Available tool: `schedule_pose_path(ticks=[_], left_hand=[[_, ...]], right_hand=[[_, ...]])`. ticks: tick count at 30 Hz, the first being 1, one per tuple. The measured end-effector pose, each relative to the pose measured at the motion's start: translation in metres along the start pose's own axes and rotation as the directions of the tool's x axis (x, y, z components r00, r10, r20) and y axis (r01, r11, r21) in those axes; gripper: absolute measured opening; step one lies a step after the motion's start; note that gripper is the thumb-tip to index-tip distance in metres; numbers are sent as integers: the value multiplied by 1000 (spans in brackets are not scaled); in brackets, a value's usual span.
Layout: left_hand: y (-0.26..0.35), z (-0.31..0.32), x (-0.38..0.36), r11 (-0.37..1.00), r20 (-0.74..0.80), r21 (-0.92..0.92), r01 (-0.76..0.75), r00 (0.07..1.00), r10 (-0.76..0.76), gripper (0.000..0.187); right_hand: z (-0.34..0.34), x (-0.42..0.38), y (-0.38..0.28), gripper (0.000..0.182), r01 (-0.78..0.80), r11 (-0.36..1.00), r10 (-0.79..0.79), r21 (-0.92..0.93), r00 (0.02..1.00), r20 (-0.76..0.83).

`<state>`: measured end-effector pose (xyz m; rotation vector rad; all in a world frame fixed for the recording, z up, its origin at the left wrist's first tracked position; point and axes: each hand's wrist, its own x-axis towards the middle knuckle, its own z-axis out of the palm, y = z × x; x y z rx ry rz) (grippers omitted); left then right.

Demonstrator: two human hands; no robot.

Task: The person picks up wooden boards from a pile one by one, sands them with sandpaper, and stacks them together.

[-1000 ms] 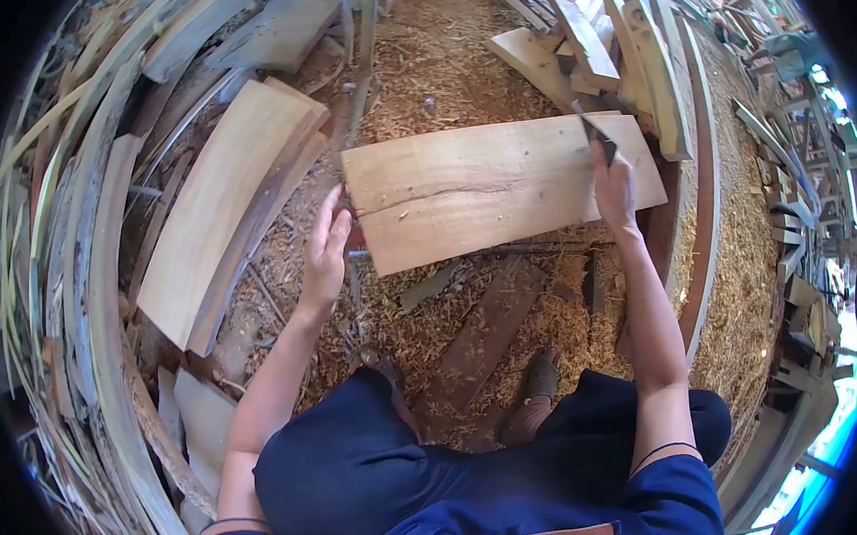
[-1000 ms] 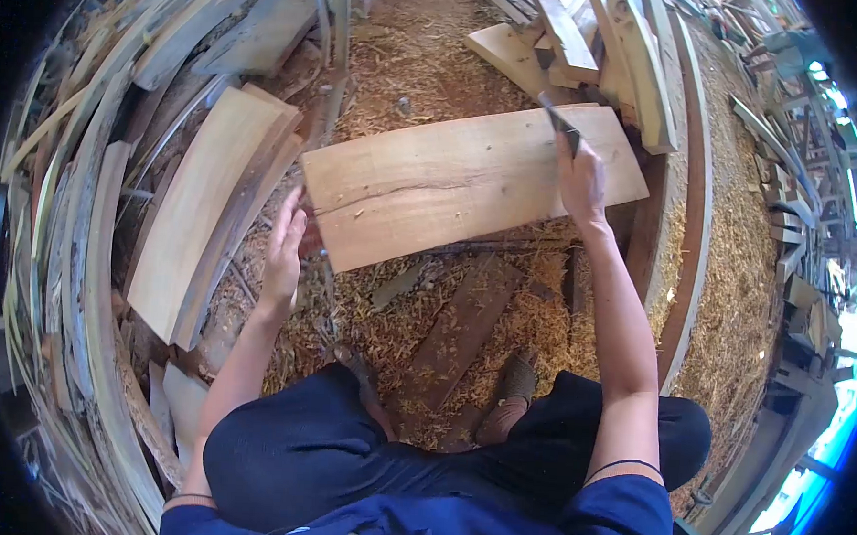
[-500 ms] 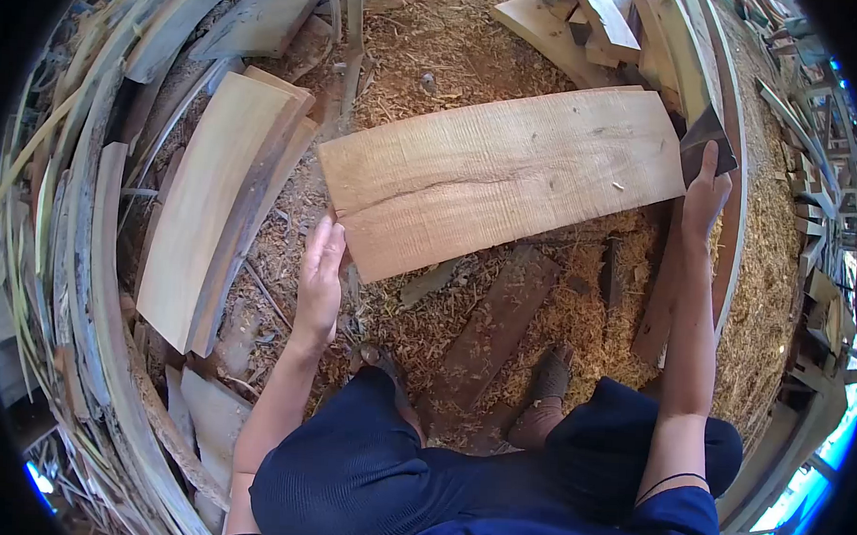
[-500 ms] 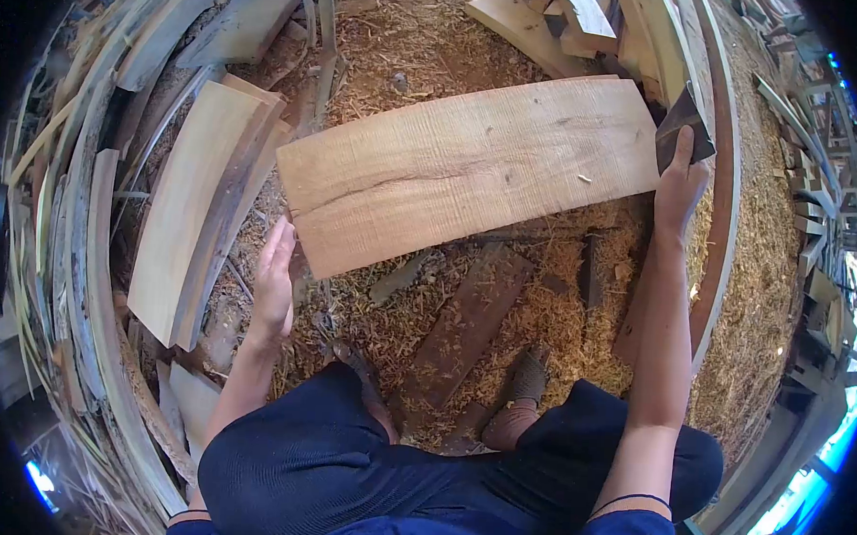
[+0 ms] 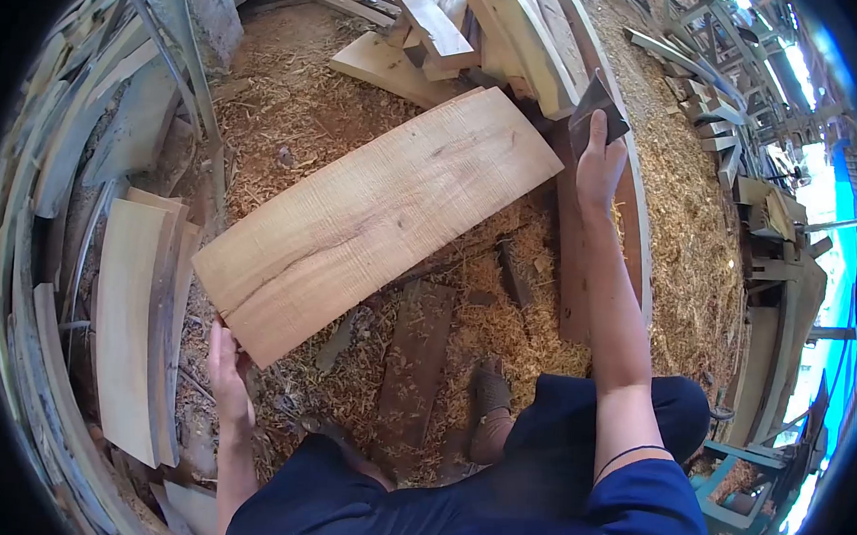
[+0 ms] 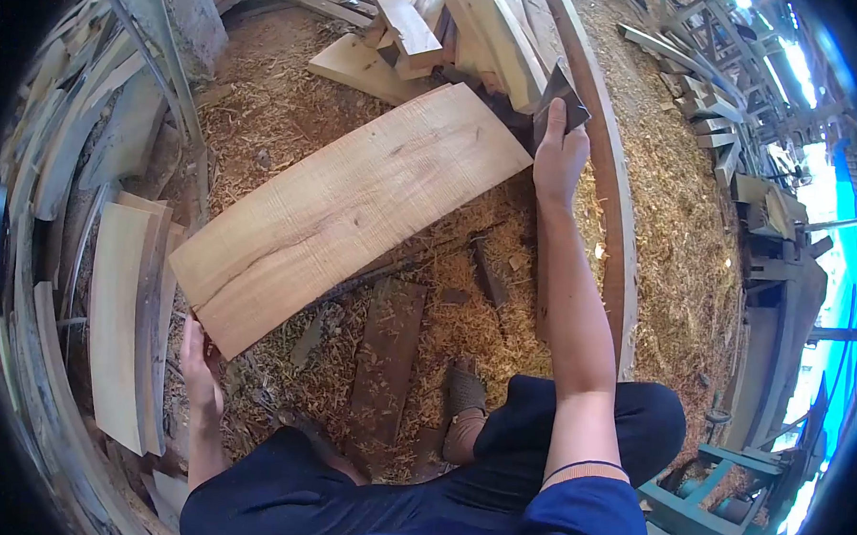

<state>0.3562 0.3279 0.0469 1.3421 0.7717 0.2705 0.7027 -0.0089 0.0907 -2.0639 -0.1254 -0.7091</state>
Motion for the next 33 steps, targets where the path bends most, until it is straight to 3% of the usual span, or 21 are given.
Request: schedule_pose_path(ticks=[2,7,9,10,11,12,16,18,20,23,24,26,27,28,29,31,32,33], left_hand=[[-8,-8,3,1000,-51,5,11,999,-11,49],[-7,-12,4,999,-17,-43,23,1000,-24,48],[-9,-15,8,997,13,-41,72,997,-71,54],[-11,-21,8,992,42,-41,120,992,-118,60],[-12,-22,11,987,38,-60,151,988,-149,60],[-13,-23,11,980,17,-76,183,983,-182,61],[-2,-23,8,962,82,-229,151,987,-136,63],[-2,-26,6,953,108,-265,148,986,-124,66],[-1,-26,8,944,166,-300,134,982,-87,69],[-4,-26,7,932,157,-337,137,984,-88,70],[-7,-28,7,915,143,-376,149,984,-102,70],[-19,-27,13,896,72,-408,178,984,-163,69],[-24,-28,11,875,67,-450,179,984,-166,67],[-27,-28,14,865,87,-457,206,979,-187,65],[-19,-21,11,877,20,-438,199,977,-211,63],[-20,-23,12,880,97,-436,188,982,-162,60],[-17,-15,11,883,130,-430,190,980,-148,60],[-12,-9,10,920,61,-373,123,992,-108,59]], right_hand=[[0,1,2,42,44,999,-43,15,999,-21],[6,-8,-1,42,-70,997,72,-22,992,103],[15,-18,-9,41,64,980,-26,-189,980,195],[21,-26,-22,38,87,986,-52,-141,970,236],[30,-32,-24,35,91,963,-16,-254,959,282],[35,-40,-29,33,248,935,-151,-254,925,348],[54,-71,-51,27,481,877,-405,7,731,549],[59,-84,-48,27,385,923,-295,-13,727,620],[71,-110,-53,31,523,852,-424,22,665,615],[77,-182,-98,49,761,590,-625,271,218,750],[80,-206,-117,53,618,658,-639,430,157,753],[83,-230,-157,55,573,543,-736,613,-26,676],[95,-231,-164,54,560,514,-765,650,-44,643],[112,-227,-168,55,477,579,-768,661,45,639],[136,-215,-166,52,561,564,-766,606,81,638],[174,-193,-166,44,572,687,-676,448,278,682],[168,-192,-169,44,589,691,-669,419,301,680],[156,-202,-178,44,681,627,-675,379,232,700]])
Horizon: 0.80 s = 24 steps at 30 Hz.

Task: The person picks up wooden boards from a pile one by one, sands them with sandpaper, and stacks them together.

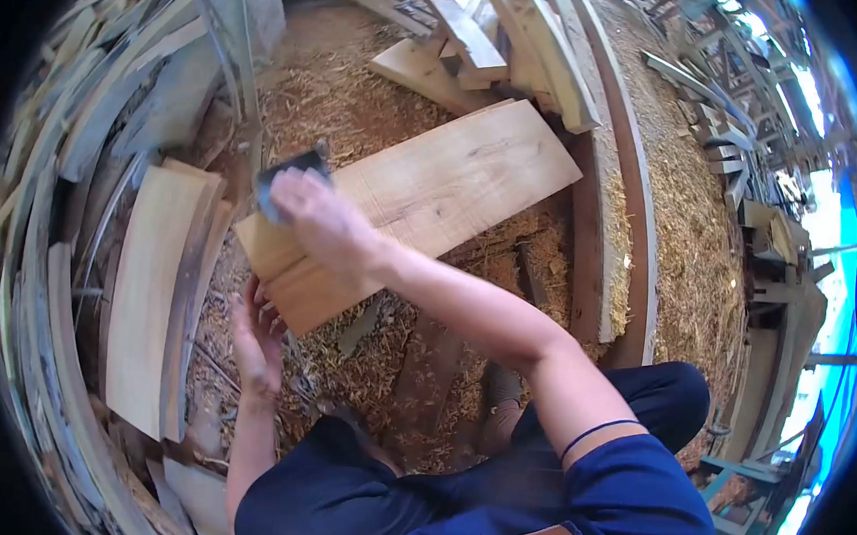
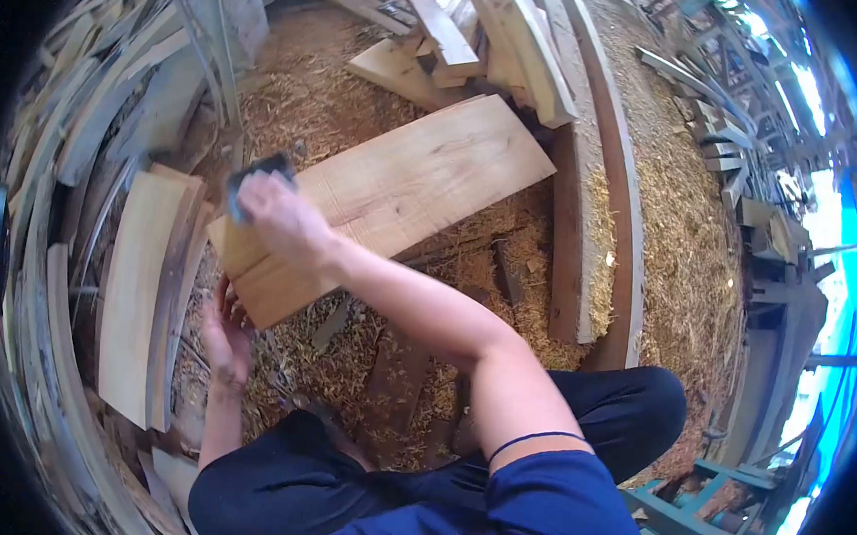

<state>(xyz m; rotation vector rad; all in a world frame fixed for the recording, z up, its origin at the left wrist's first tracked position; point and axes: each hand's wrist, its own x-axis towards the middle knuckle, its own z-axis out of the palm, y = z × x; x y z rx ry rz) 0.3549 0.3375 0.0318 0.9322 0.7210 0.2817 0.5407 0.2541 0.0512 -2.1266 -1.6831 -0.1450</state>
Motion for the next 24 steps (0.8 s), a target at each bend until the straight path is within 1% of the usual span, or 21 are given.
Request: schedule_pose_path(ticks=[1,3,4,5,7,8,9,10,11,12,13,14,15,16,17,19,20,21,22,23,24], left_hand=[[2,3,-1,996,-57,65,-65,996,69,58],[-1,3,6,995,-11,32,-98,995,98,55],[-3,8,7,983,7,100,-153,988,153,54],[-5,11,6,965,21,168,-202,979,201,52],[-5,13,3,893,72,380,-239,971,230,53],[-9,12,3,859,50,438,-265,961,271,54],[-13,11,3,821,34,494,-287,950,312,55],[-12,11,2,820,36,493,-290,949,313,55],[-13,12,2,850,43,440,-290,952,303,55],[-13,15,3,877,54,382,-291,954,294,56],[-14,18,3,880,62,374,-293,955,291,56],[-12,18,2,886,70,359,-294,955,289,55],[-10,15,2,889,74,350,-294,955,286,54],[-9,6,4,870,112,416,-263,965,238,52],[-8,6,-2,870,97,424,-250,968,230,52],[-2,14,-6,727,125,608,-320,942,310,50],[-6,9,-4,685,149,641,-347,931,333,53],[-7,10,-5,687,146,639,-346,931,333,53],[-7,11,-7,699,129,632,-335,935,331,55],[-7,11,-9,711,110,625,-322,938,328,57],[-9,11,-12,716,102,623,-315,940,324,57]], right_hand=[[-1,-6,-18,44,50,993,-43,-103,997,69],[11,-42,-31,44,199,965,-189,172,979,-76],[2,-56,-17,46,214,966,-217,146,976,6],[-8,-63,6,47,204,978,-204,-35,979,0],[-28,-78,72,51,20,956,3,-294,997,77],[-58,-75,88,52,-177,879,260,-442,956,133],[-63,-85,121,51,-273,915,262,-298,962,-78],[-38,-106,163,49,-396,884,293,-250,884,-364],[-39,-106,154,49,-401,879,296,-256,883,-365],[-42,-103,132,48,-294,900,224,-322,945,-237],[-47,-105,108,47,-176,912,151,-370,984,-97],[-52,-115,79,49,-165,963,162,-215,986,-30],[-59,-129,73,53,-42,988,51,-147,997,58],[-65,-142,91,52,-8,960,34,-279,996,87],[-71,-152,116,50,30,915,18,-402,993,116],[-96,-160,156,50,-222,811,314,-541,946,82],[-97,-176,184,49,-455,772,452,-444,884,-120],[-88,-190,205,49,-648,700,579,-299,761,-294],[-81,-192,207,48,-695,662,608,-281,717,-341],[-77,-185,190,48,-692,665,608,-282,721,-334],[-78,-174,152,45,-410,770,400,-489,907,-130]])
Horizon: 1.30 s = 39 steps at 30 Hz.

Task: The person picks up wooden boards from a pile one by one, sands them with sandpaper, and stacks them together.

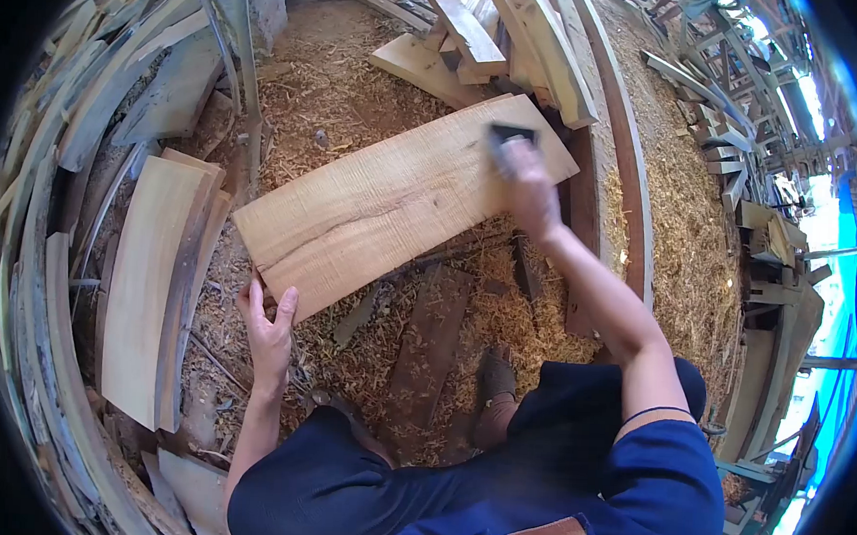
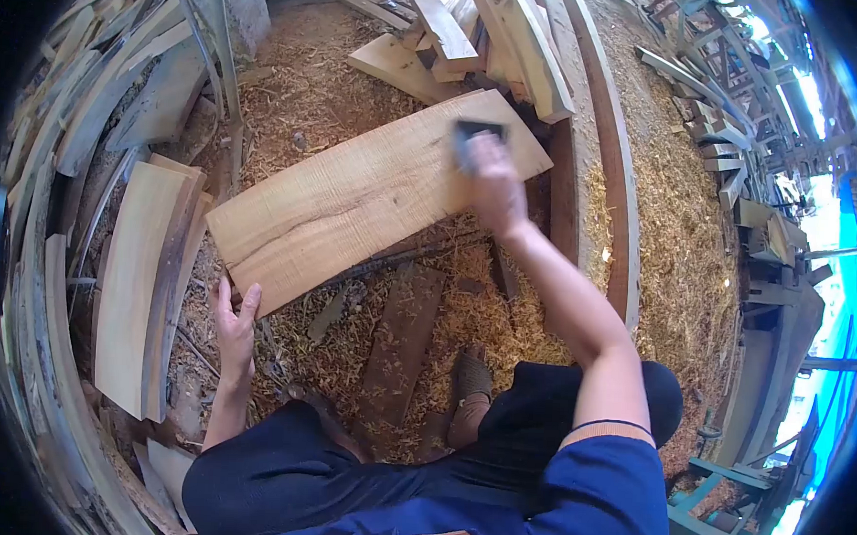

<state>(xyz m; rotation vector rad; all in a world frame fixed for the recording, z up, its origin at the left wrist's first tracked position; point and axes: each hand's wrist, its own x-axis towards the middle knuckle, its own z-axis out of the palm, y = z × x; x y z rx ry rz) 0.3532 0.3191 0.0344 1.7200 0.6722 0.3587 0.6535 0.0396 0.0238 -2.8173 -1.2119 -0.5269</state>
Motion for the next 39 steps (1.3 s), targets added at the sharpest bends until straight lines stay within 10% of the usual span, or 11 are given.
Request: schedule_pose_path(ticks=[5,7,11,13,17,19,21,24,32,37,39], left_hand=[[4,-7,-1,976,110,-188,112,990,-92,63],[3,-13,-3,989,117,-100,111,988,-99,66],[-10,-11,-4,998,92,-40,49,995,-45,70],[-7,-6,-4,999,72,24,27,997,-28,70],[12,-4,-6,982,59,-142,126,991,-119,71],[11,-6,-7,983,94,-104,153,985,-144,71],[13,-6,-8,980,88,-102,169,983,-160,70],[18,-3,-9,978,68,-111,174,984,-167,70],[-21,-7,-6,1000,64,-26,-2,998,3,71],[14,2,-8,988,61,-92,125,991,-120,70],[13,4,-8,983,74,-131,128,990,-119,70]], right_hand=[[-35,-30,-42,49,457,791,-482,407,875,-44],[-20,-21,9,62,365,927,-361,-90,931,59],[26,-5,49,48,-220,972,215,-78,974,-74],[-38,18,-37,43,-76,997,78,-14,973,216],[-23,3,-128,42,411,829,-413,380,907,-79],[-14,25,-104,44,581,812,-582,-42,813,-11],[-17,61,-53,44,258,959,-282,121,919,275],[24,83,0,38,-168,972,168,161,986,19],[-18,36,-82,35,410,834,-398,369,910,-111],[35,83,-18,34,-248,941,273,230,958,-83],[-30,87,-96,34,40,986,-75,160,973,218]])
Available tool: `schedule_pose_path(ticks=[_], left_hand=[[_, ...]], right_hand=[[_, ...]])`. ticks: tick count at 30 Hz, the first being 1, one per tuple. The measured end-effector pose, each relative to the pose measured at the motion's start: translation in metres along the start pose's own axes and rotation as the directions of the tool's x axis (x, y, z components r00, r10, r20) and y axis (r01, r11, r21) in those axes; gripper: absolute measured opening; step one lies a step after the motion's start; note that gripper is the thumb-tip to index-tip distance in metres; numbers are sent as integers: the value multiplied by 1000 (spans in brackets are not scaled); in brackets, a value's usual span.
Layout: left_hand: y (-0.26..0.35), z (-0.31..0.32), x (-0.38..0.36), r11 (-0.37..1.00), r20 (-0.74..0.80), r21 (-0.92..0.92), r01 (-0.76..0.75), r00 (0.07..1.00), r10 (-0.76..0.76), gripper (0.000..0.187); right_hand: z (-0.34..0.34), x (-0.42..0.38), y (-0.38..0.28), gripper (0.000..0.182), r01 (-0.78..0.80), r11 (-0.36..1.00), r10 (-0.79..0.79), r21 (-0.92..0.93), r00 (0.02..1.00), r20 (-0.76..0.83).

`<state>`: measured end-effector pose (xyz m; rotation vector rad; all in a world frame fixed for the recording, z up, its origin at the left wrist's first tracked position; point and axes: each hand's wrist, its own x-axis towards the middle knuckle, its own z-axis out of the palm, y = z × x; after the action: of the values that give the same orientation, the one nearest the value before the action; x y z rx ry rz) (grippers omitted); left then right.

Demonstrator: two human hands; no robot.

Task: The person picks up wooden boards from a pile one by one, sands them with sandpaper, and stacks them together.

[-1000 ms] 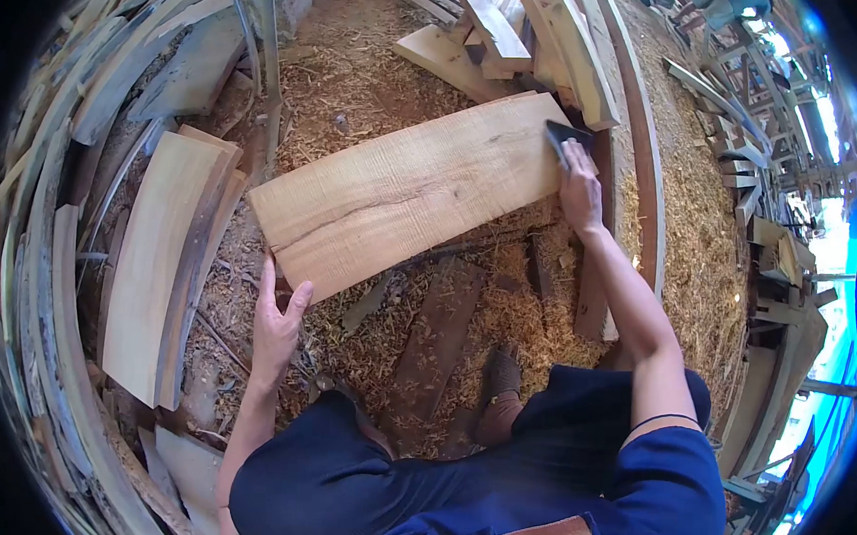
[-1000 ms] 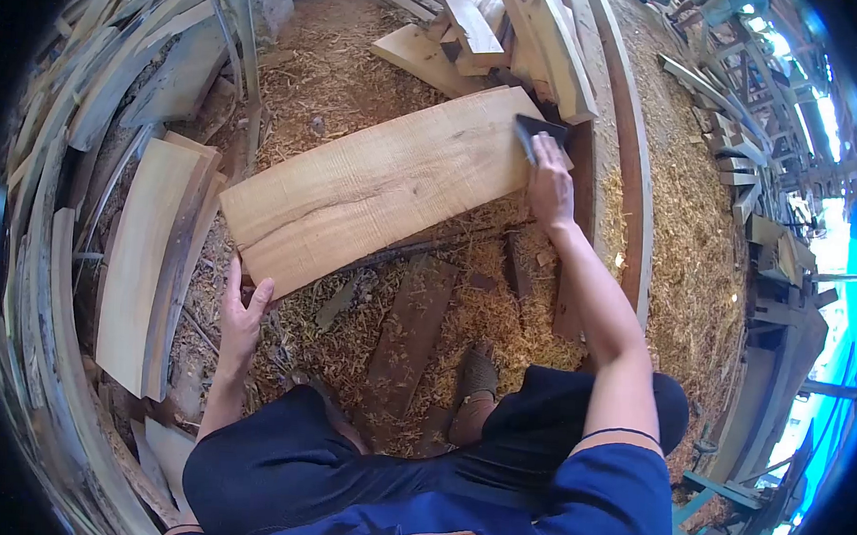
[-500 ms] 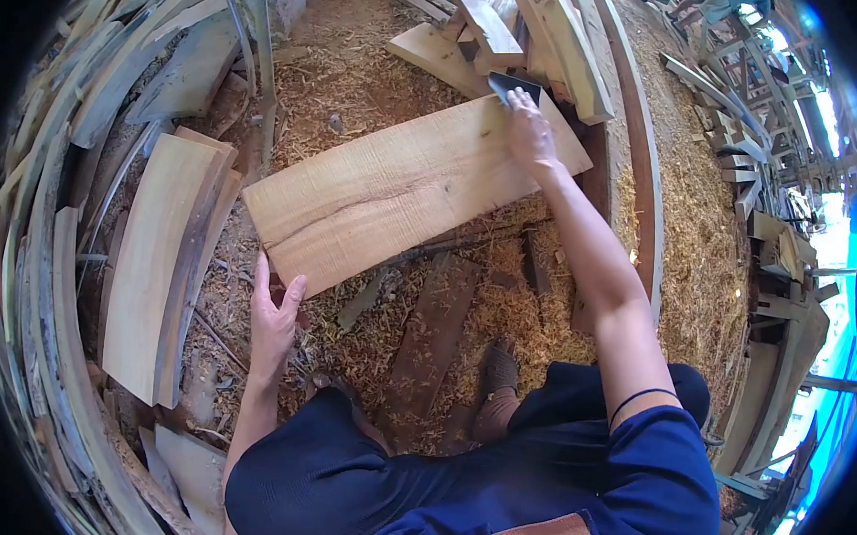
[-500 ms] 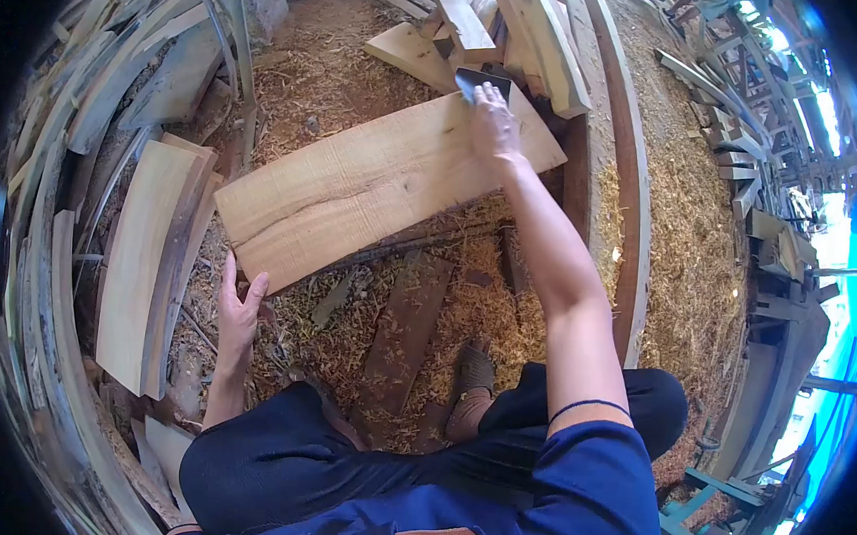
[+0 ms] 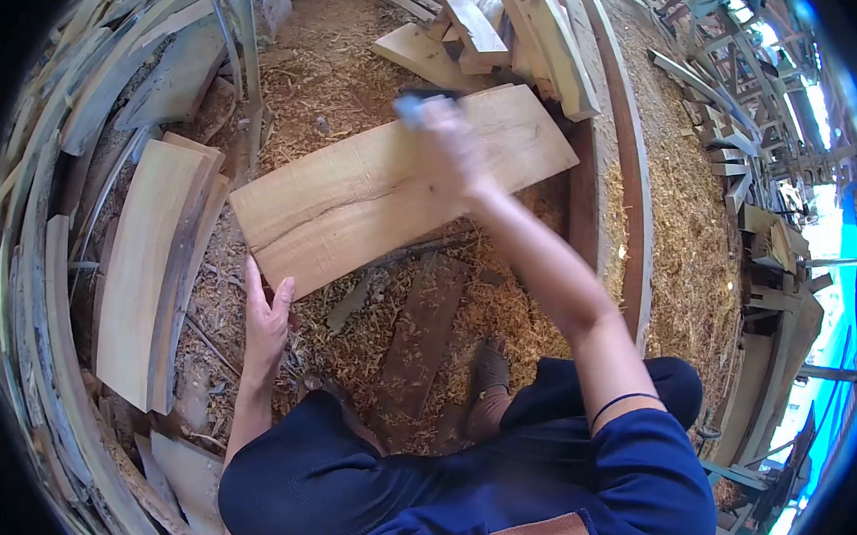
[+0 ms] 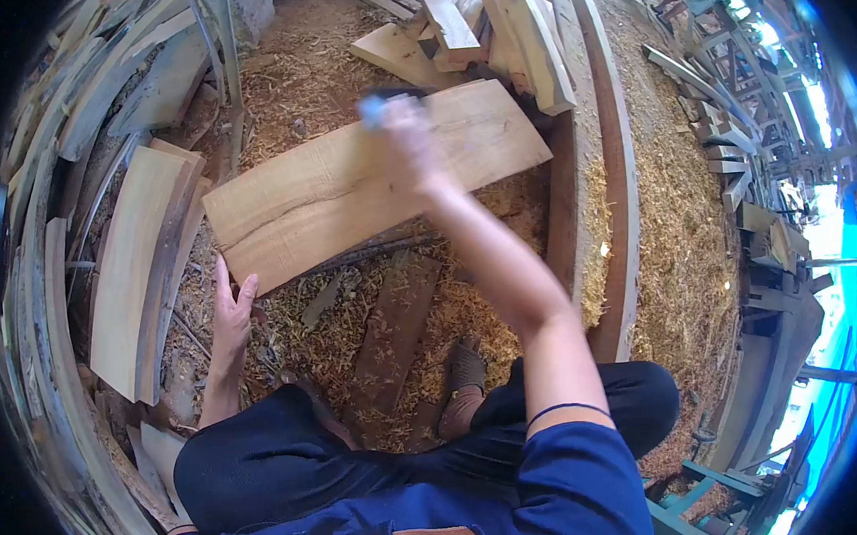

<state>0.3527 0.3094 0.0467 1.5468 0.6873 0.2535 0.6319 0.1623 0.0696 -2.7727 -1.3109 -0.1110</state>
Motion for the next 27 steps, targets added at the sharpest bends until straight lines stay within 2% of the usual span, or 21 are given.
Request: schedule_pose_path(ticks=[1,2,4,5,6,8,9,10,11,12,13,14,15,18,19,20,21,22,23,24,27], left_hand=[[-2,0,0,999,4,-34,7,1000,-7,71],[-5,0,0,999,6,-38,10,1000,-9,71],[-13,-6,2,999,18,-33,41,999,-40,69],[-11,-9,3,989,99,-131,75,993,-63,68],[-10,-10,2,989,97,-119,84,993,-73,68],[-5,-6,0,1000,31,-16,6,999,-5,67],[0,-6,-1,1000,70,-18,23,997,-22,68],[-1,-6,0,999,65,-24,32,997,-30,68],[-2,-5,1,1000,62,1,23,998,-23,69],[-2,-6,1,999,61,30,14,998,-16,69],[-1,-7,2,995,93,94,12,995,-21,68],[-9,-8,2,995,89,94,15,996,-24,68],[-19,-7,4,990,59,138,-18,998,10,67],[-34,-5,11,988,74,120,-98,993,89,65],[-46,-7,13,984,43,135,-114,993,110,65],[-47,-7,13,984,37,135,-113,993,109,65],[-48,-8,13,985,31,134,-112,994,109,66],[-49,-8,13,985,26,134,-111,994,109,66],[-50,-9,13,986,28,114,-124,992,122,67],[-48,-9,13,986,27,92,-137,990,135,67],[-27,-3,7,994,28,8,-108,994,108,63]], right_hand=[[8,-3,-42,40,-36,999,35,3,988,150],[37,-16,-72,40,297,917,-352,-268,917,-188],[26,-37,-146,43,494,865,-472,90,861,-192],[25,-46,-167,44,556,815,-518,162,825,-226],[26,-49,-169,43,582,777,-523,239,808,-271],[30,-38,-131,39,550,815,-489,183,822,-293],[38,-30,-91,38,520,820,-570,-238,777,-267],[38,-26,-50,31,326,907,-392,-267,885,-250],[47,-21,4,24,244,934,-301,-260,932,-205],[37,-30,43,23,102,987,-132,-122,951,-279],[26,-39,82,23,-30,999,40,36,938,-344],[42,-48,130,30,-98,972,4,-216,918,-398],[36,-57,136,35,-301,951,251,-70,886,-389],[41,-72,84,35,-243,969,244,42,918,-314],[19,-73,35,38,-194,971,208,140,974,-89],[17,-83,-11,40,-70,989,72,128,997,-11],[48,-97,-43,40,192,981,-176,42,953,-245],[34,-108,-82,40,347,932,-309,107,913,-268],[25,-117,-107,42,388,874,-318,292,911,-261],[8,-123,-111,44,423,829,-358,366,904,-233],[25,-123,-30,45,283,951,-266,127,954,-138]])
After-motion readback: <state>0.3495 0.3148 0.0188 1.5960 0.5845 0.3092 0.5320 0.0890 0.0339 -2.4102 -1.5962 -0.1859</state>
